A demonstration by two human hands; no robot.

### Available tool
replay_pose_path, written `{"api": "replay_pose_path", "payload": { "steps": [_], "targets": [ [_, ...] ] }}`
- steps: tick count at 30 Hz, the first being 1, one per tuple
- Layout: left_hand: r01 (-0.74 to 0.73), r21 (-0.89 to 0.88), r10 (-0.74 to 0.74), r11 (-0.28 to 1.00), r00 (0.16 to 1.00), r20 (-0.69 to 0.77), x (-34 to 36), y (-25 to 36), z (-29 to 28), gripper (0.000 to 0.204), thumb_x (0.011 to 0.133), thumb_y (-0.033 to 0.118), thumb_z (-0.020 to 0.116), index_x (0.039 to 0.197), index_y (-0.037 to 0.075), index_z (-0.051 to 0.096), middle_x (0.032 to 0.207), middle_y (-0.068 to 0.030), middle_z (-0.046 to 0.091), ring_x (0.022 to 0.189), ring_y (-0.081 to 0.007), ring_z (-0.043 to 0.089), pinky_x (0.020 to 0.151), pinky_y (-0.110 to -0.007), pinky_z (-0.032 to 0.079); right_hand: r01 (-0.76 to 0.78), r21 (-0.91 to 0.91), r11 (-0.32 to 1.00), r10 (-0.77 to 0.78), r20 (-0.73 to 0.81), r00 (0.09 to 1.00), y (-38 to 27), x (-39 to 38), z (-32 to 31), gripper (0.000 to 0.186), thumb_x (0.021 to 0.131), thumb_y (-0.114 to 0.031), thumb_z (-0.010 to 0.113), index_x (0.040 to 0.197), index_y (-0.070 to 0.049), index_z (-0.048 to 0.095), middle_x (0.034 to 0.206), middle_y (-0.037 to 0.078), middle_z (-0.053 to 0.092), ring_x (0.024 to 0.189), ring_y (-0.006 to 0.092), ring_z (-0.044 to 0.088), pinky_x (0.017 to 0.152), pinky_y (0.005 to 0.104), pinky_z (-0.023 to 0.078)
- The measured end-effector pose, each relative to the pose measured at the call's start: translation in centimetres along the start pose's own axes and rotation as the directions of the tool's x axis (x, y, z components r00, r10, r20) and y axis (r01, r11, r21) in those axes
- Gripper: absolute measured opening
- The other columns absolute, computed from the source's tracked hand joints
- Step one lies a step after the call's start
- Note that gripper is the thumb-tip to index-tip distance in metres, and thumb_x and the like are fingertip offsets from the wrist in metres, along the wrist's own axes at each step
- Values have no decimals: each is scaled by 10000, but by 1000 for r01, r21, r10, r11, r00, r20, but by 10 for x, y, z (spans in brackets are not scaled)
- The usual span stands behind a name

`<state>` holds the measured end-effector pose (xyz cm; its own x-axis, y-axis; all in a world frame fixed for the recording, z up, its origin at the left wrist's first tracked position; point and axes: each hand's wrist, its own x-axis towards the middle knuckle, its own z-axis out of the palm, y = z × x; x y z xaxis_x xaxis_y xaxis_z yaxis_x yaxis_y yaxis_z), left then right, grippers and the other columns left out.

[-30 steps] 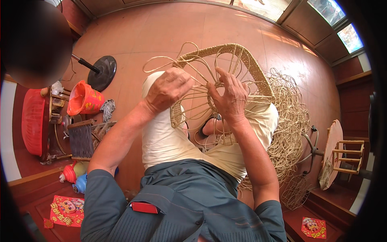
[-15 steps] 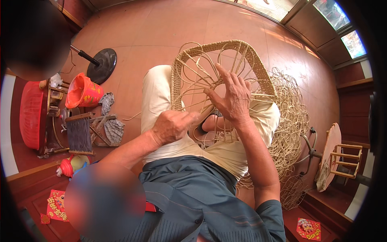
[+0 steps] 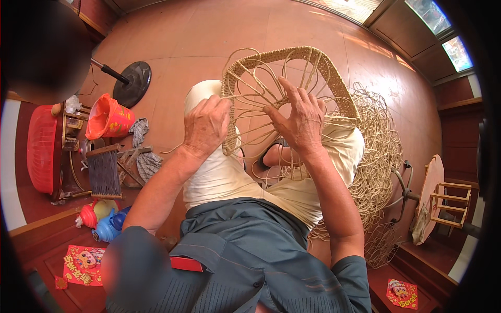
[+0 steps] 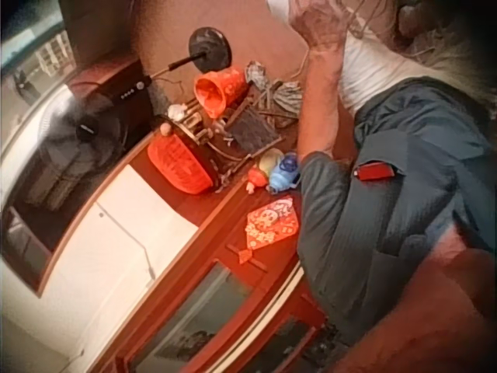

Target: Manually weaving a basket using thin strips of natural material.

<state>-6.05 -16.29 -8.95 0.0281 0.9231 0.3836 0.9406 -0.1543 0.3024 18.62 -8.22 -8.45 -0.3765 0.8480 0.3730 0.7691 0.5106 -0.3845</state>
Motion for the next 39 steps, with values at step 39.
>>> {"api": "replay_pose_path", "payload": {
  "steps": [39],
  "targets": [
    [-94, -360, 170, 928, 968, 187, -73, 69, 4, 240, 941, 14, 673, 1173, 50, 723, 1023, -120, 651, 923, -329, 727, 757, -430, 602, 54, 48, 997, -63, 237, 969, 9, -1, -28, 983, 849, -433, 879, 1708, -173, 476, 1440, 148, 668, 1342, 357, 617, 1204, 510, 403]
  ]
}}
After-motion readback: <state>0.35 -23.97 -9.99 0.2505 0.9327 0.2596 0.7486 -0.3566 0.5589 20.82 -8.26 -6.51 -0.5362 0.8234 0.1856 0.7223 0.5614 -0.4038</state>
